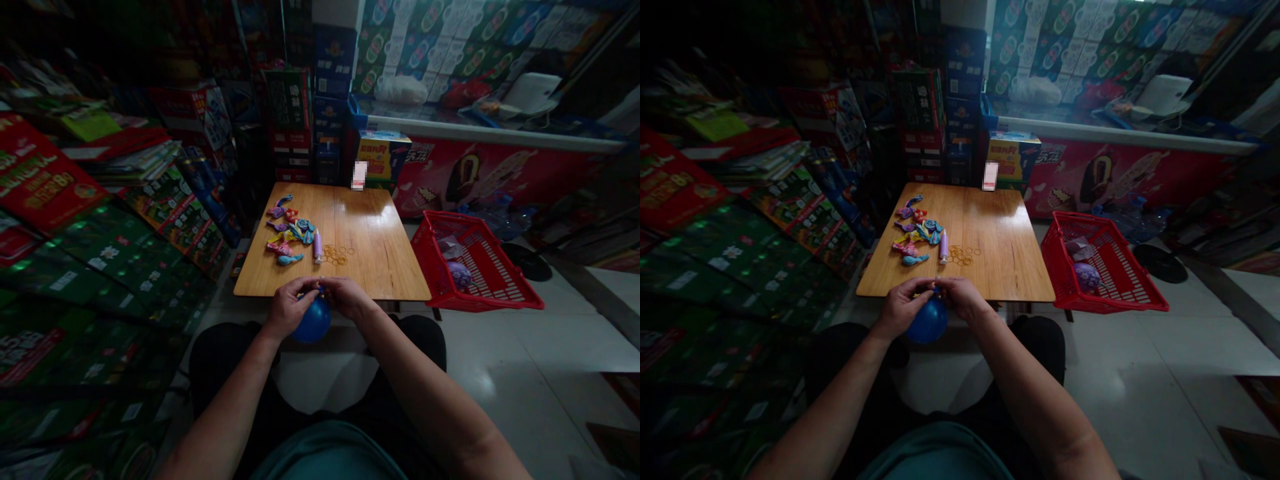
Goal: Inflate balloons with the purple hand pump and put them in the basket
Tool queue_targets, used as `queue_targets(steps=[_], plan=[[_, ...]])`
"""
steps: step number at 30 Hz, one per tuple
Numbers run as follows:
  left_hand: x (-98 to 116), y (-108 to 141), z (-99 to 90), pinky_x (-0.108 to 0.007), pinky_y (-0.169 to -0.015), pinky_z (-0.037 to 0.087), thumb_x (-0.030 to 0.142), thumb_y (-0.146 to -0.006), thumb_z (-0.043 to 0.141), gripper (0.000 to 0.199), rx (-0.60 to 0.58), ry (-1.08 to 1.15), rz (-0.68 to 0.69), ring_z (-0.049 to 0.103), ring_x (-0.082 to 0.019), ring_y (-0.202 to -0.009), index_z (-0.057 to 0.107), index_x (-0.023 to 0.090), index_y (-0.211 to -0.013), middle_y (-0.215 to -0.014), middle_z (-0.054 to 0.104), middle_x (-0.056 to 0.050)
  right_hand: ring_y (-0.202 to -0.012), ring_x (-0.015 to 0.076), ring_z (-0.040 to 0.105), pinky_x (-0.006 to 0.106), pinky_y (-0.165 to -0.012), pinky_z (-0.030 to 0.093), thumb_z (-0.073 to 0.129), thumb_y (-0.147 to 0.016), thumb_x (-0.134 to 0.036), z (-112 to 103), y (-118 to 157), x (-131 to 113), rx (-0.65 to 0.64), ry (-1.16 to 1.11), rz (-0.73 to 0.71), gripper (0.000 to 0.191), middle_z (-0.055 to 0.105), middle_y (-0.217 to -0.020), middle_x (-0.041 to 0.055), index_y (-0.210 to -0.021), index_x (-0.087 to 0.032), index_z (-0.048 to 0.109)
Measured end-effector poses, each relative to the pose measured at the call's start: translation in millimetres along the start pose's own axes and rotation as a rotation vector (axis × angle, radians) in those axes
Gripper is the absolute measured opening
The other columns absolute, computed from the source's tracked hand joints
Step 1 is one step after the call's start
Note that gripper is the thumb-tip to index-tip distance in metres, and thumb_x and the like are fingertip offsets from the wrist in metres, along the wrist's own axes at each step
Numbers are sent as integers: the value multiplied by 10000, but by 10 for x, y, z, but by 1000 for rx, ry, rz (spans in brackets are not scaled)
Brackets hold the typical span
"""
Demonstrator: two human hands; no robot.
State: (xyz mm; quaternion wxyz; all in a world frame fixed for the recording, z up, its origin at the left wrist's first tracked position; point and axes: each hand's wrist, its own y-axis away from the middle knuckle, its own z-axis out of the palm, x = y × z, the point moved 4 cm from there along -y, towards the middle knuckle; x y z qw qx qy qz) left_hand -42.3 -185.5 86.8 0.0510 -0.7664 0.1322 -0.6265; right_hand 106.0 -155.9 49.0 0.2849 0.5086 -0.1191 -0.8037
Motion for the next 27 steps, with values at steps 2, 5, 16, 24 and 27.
queue_targets(steps=[2,5,16,24,27], plan=[[-41,-2,14,-352,-900,512,290,-841,672,261,-8,39,-47,681,-222,-938,729,201,-1079,-1016,734,-76,-428,63,374,190,-393,251,727,-772,-282,-9,5,9,-2,13,-3,190,491,-509,-43,-721,-131,625],[-75,-20,34,-330,-854,520,304,-806,705,218,-1,57,-92,682,-211,-882,739,190,-989,-946,737,-67,-427,63,380,192,-394,252,744,-743,-288,-4,34,24,12,37,-15,217,487,-509,-45,-679,-141,598],[-201,-42,65,-288,-718,530,280,-720,766,285,-29,118,-214,691,-202,-812,678,171,-968,-890,726,-65,-482,67,423,206,-471,275,756,-717,-438,54,170,-76,33,411,-256,331,537,-538,-43,-641,-145,621],[-109,-34,78,-321,-795,489,227,-815,633,215,-59,-188,-89,677,-238,-861,758,226,-990,-923,741,-69,-584,120,543,234,-560,367,640,-847,-374,121,229,-170,149,812,-506,264,650,-634,15,-708,-165,719],[-120,-36,109,-324,-806,470,184,-804,614,225,-56,-246,-35,655,-244,-876,764,221,-966,-927,731,-85,-668,146,573,253,-645,391,660,-828,-308,234,315,-220,239,907,-648,182,668,-698,30,-712,-187,728]])
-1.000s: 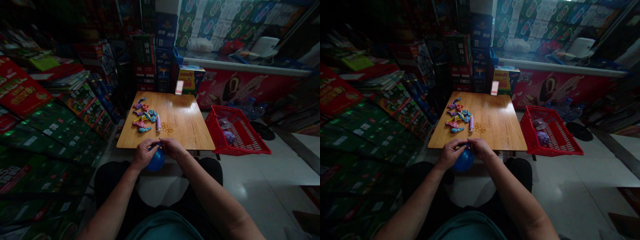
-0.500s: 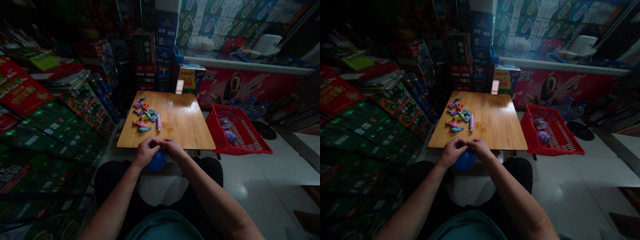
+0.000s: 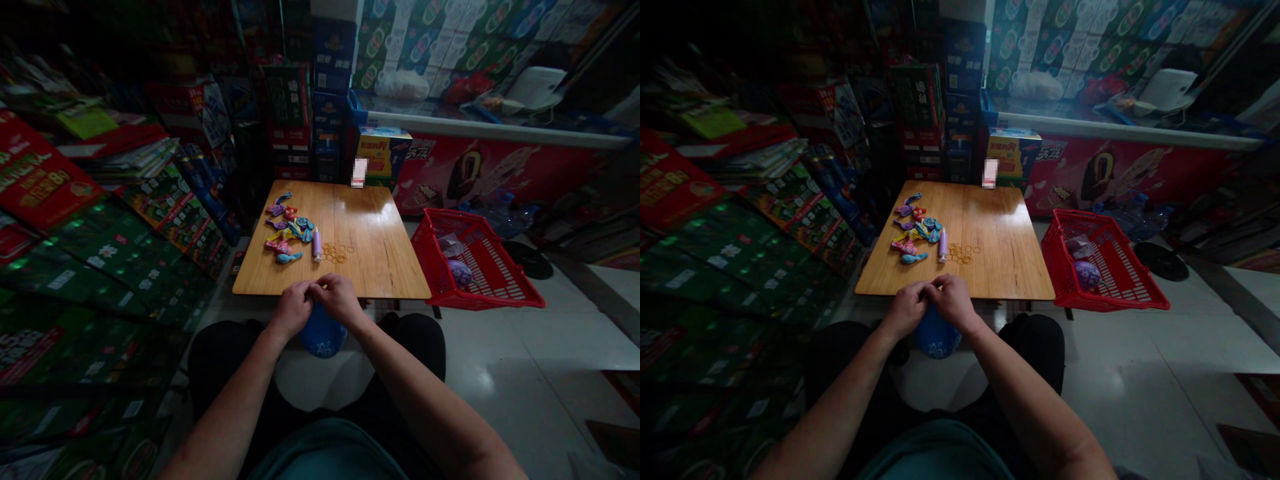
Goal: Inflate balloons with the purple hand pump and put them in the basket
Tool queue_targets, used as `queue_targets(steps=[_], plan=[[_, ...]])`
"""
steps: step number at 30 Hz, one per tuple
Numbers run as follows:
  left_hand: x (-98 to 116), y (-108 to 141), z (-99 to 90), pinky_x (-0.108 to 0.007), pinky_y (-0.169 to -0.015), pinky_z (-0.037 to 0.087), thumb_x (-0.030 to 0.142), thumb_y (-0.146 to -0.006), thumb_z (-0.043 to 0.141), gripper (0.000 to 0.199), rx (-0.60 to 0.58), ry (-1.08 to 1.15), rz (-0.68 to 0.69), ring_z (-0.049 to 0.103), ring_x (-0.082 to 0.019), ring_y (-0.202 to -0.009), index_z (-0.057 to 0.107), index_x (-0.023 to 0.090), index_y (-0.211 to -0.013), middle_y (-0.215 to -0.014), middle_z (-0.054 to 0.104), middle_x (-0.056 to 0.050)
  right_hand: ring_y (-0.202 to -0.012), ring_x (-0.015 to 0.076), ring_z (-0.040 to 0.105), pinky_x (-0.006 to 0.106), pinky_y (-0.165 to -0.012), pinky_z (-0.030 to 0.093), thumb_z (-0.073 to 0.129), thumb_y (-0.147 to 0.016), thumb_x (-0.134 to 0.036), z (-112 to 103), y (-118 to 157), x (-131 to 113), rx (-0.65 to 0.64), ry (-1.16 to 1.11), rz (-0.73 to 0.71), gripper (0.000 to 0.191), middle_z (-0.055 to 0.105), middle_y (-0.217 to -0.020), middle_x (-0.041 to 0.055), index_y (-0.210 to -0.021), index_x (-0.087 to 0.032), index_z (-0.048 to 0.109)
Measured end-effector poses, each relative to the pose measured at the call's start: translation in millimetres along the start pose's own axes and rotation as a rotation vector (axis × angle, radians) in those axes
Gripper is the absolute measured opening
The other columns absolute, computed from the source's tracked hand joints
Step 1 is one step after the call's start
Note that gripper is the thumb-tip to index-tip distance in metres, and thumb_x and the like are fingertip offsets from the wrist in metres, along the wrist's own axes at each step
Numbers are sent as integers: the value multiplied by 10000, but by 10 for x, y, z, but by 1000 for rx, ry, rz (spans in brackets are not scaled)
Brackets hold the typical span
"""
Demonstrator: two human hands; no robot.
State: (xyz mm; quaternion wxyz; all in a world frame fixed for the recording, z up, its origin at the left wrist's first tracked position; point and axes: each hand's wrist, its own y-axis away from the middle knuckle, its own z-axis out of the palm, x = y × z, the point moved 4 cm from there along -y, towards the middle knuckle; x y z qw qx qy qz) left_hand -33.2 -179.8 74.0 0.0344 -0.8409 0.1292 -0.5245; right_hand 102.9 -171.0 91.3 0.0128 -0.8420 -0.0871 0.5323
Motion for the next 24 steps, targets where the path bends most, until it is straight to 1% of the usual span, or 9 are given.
queue_targets(steps=[3,5,7,9,11,15,18,21,24], plan=[[-97,-5,10,-316,-769,469,221,-800,639,161,27,46,-47,644,-234,-829,768,203,-894,-878,723,-84,-675,149,555,260,-657,378,650,-819,-292,20,33,-75,53,-7,-19,180,645,-696,25,-676,-194,699],[-194,2,1,-301,-734,476,298,-791,688,167,47,223,-152,643,-213,-781,761,184,-889,-845,723,-71,-613,136,512,257,-607,350,627,-815,-307,24,41,-30,70,-57,62,227,586,-611,1,-622,-189,642],[-285,23,-7,-288,-711,485,351,-738,763,253,64,473,-285,643,-186,-736,749,163,-906,-819,724,-58,-554,123,464,250,-549,316,611,-795,-314,28,45,73,69,-183,195,252,521,-541,-24,-580,-190,569],[-345,52,-17,-275,-699,489,342,-660,836,319,95,695,-395,639,-159,-698,736,146,-893,-784,718,-49,-504,107,420,243,-499,287,593,-775,-314,52,52,188,32,-382,344,254,478,-511,-42,-567,-197,508],[-373,76,-27,-259,-682,487,314,-618,868,333,128,815,-454,632,-137,-669,726,139,-863,-750,706,-39,-458,92,381,235,-459,263,575,-769,-320,84,61,267,-13,-536,449,260,449,-495,-54,-564,-202,469],[-376,109,-11,-249,-656,487,328,-641,855,303,167,851,-468,623,-121,-632,718,148,-842,-717,693,-20,-396,74,334,226,-399,212,621,-740,-285,143,60,337,-134,-592,545,271,408,-447,-66,-541,-197,460],[-333,118,9,-254,-692,494,326,-678,833,257,166,759,-397,632,-129,-672,735,164,-852,-758,709,-20,-366,68,327,219,-368,189,643,-745,-259,189,35,399,-229,-625,657,257,429,-437,-60,-553,-185,490],[-200,92,-14,-290,-777,506,327,-764,768,178,116,465,-161,662,-174,-795,757,182,-866,-840,723,-47,-370,66,363,202,-365,231,633,-791,-264,227,-15,458,-294,-685,753,245,479,-462,-44,-594,-169,521],[-44,76,-57,-316,-820,507,288,-823,706,117,91,195,63,663,-193,-855,764,206,-884,-876,712,-55,-388,63,391,184,-379,269,627,-837,-274,255,-53,481,-303,-751,786,258,480,-459,-47,-626,-162,527]])
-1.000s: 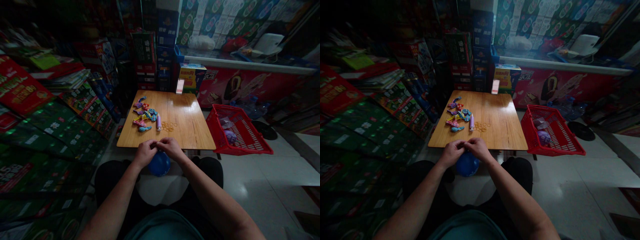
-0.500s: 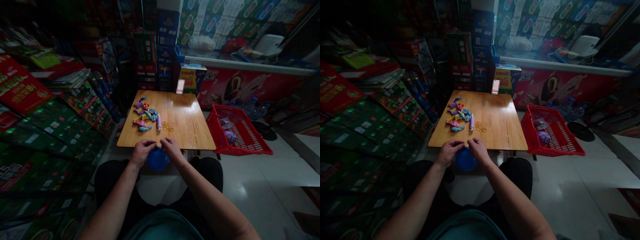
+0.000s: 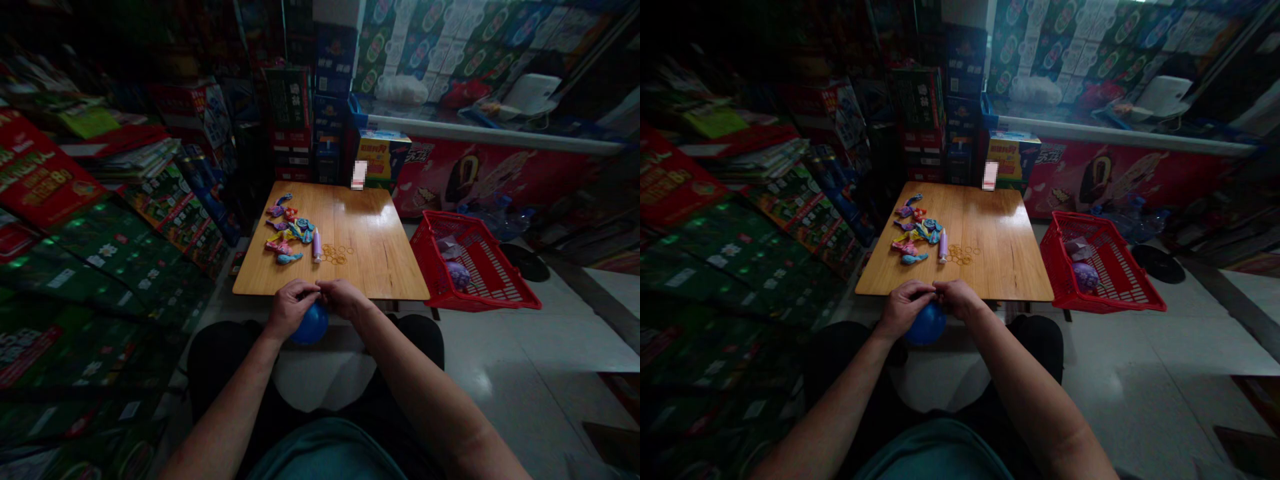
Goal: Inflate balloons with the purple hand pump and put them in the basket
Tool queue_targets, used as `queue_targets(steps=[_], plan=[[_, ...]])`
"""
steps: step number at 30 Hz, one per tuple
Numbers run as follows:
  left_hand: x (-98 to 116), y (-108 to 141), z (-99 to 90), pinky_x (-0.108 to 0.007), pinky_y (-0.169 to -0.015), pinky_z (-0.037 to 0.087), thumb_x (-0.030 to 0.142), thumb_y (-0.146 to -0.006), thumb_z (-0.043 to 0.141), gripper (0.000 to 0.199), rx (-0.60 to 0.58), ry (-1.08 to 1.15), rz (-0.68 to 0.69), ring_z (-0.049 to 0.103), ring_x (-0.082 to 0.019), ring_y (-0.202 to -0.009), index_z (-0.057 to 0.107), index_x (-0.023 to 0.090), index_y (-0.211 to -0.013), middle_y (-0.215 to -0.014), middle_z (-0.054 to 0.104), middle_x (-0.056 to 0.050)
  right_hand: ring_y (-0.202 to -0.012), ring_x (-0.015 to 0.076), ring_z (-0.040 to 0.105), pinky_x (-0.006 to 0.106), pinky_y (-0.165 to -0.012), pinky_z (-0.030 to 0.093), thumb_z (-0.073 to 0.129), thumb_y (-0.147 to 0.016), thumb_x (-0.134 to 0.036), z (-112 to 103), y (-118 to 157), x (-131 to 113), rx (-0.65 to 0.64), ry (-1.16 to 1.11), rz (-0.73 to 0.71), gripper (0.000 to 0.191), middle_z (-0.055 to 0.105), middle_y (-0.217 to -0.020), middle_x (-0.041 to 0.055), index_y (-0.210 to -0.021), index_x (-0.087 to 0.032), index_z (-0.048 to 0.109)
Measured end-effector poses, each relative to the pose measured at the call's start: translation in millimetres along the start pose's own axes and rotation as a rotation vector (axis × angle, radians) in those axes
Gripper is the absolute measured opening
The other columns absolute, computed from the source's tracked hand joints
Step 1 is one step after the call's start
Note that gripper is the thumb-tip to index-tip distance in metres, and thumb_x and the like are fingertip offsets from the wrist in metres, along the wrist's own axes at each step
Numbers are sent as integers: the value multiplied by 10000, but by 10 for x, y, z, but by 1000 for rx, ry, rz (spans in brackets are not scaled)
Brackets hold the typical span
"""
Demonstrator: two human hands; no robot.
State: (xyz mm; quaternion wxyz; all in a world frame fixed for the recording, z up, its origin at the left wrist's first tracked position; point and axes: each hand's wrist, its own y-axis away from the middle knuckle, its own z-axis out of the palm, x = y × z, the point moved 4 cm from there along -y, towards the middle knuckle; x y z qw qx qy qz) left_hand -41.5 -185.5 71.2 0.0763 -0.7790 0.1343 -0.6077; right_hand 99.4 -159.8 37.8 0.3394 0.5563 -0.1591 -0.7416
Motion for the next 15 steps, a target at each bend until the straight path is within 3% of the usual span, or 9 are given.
queue_targets(steps=[3,7,11,15], plan=[[112,7,-9,-322,-844,509,242,-845,667,157,-38,-122,101,659,-196,-897,758,224,-972,-940,710,-59,-403,64,408,180,-386,284,643,-853,-276,5,-1,4,-6,-51,-18,249,478,-459,-49,-657,-156,546],[129,44,-24,-322,-848,519,250,-860,642,279,-47,-135,59,668,-200,-914,719,232,-1127,-1010,721,-62,-419,61,421,183,-397,301,693,-818,-242,-18,24,33,-33,-83,-38,186,507,-493,-41,-698,-138,595],[40,51,-12,-328,-850,531,296,-841,660,204,-44,-36,-48,689,-209,-896,744,207,-1005,-976,742,-64,-429,70,445,193,-408,312,704,-812,-280,-55,36,64,-41,-81,-67,222,531,-510,-28,-683,-142,588],[-35,29,10,-298,-745,545,298,-747,737,182,-12,50,-168,689,-196,-771,729,177,-883,-823,738,-48,-440,69,455,192,-424,306,746,-767,-304,-56,69,59,-37,-46,-130,246,538,-512,-32,-663,-143,593]])
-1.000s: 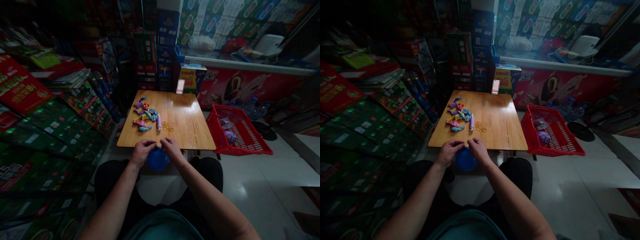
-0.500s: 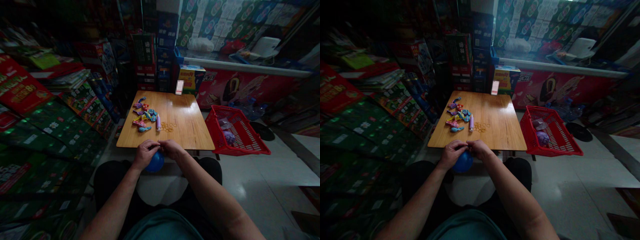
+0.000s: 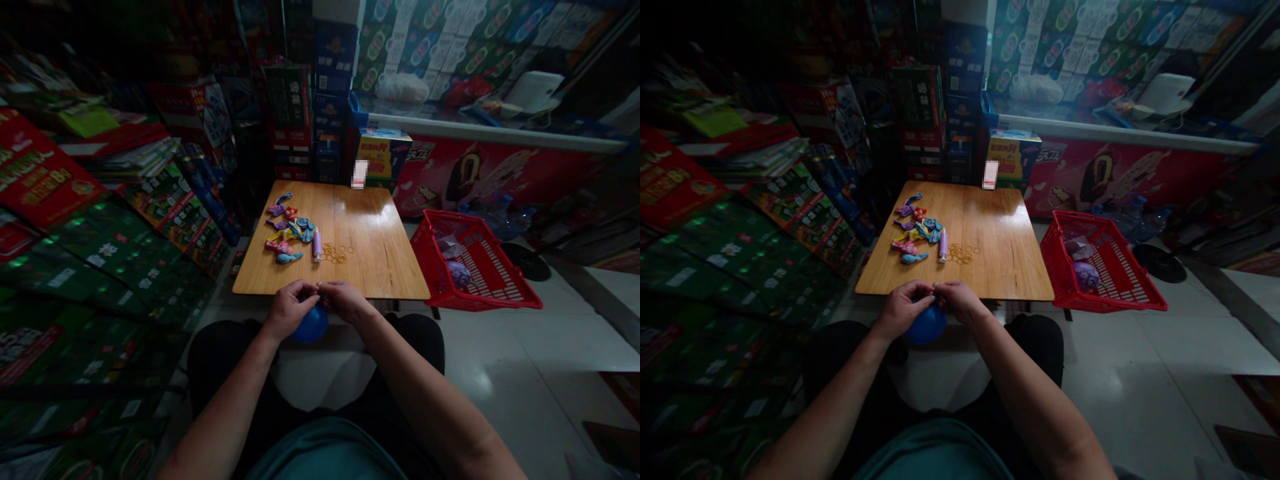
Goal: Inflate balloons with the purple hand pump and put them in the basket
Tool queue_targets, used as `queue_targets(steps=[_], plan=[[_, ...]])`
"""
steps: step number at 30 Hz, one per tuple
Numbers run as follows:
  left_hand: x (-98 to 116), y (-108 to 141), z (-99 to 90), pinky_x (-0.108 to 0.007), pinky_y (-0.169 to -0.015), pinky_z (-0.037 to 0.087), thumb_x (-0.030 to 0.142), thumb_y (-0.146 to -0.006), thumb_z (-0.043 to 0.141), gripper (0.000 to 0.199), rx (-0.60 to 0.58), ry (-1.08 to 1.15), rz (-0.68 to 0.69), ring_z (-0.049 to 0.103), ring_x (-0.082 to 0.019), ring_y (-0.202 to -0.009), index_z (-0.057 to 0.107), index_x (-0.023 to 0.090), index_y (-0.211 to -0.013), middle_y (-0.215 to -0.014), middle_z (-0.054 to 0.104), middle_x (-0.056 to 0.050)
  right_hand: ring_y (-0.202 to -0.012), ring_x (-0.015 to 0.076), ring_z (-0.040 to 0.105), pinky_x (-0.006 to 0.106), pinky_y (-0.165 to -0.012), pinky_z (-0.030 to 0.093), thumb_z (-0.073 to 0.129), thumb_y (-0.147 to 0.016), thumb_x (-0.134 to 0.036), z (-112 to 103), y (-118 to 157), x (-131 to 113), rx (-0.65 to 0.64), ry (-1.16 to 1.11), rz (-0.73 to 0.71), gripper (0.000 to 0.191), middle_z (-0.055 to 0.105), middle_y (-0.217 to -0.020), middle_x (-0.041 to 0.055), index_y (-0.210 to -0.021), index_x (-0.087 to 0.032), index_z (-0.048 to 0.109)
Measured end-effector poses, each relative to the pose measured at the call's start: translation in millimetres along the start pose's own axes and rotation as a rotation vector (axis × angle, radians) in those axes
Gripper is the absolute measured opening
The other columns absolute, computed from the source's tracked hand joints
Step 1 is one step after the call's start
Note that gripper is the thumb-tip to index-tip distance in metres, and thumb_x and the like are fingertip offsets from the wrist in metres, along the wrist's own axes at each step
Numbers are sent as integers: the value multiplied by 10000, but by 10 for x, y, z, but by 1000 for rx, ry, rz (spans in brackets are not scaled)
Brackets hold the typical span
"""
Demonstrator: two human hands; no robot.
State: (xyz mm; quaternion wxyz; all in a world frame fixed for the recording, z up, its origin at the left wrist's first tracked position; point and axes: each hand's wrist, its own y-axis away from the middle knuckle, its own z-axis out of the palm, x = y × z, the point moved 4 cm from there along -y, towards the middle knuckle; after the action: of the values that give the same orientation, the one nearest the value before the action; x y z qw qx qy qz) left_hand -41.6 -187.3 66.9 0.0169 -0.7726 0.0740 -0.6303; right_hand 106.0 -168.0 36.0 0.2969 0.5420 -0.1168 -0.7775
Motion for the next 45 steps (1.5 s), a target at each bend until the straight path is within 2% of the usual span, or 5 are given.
queue_targets(steps=[8,21,29,35,45], plan=[[-21,-2,71,-326,-793,550,251,-800,653,191,-144,-6,-31,716,-207,-815,687,180,-975,-876,746,-57,-476,64,412,208,-458,255,785,-709,-478,-13,106,-72,-27,277,-204,399,546,-534,-30,-605,-141,600],[-35,-46,156,-330,-788,474,191,-832,570,166,-64,-354,18,646,-226,-857,736,177,-837,-871,713,-91,-705,155,617,251,-666,439,646,-841,-354,81,330,-184,314,732,-664,231,696,-726,37,-726,-175,737],[-266,-21,122,-240,-611,458,331,-670,828,301,-62,457,-430,604,-121,-616,735,136,-880,-739,702,-47,-679,157,597,255,-651,431,634,-825,-303,-195,371,-164,393,753,-605,198,682,-690,28,-720,-162,724],[-7,-73,305,-245,-650,481,350,-708,809,286,-94,351,-309,622,-132,-671,749,128,-877,-789,721,-57,-728,171,599,272,-696,438,666,-815,-290,-207,418,-187,235,718,-617,129,678,-740,26,-771,-193,738],[233,-293,484,-327,-784,536,532,-786,704,515,162,-105,-112,664,-251,-991,689,156,-1137,-1110,702,-123,-696,149,516,254,-638,436,587,-814,-365,-977,607,-521,516,338,-564,184,570,-709,-5,-749,-194,602]])
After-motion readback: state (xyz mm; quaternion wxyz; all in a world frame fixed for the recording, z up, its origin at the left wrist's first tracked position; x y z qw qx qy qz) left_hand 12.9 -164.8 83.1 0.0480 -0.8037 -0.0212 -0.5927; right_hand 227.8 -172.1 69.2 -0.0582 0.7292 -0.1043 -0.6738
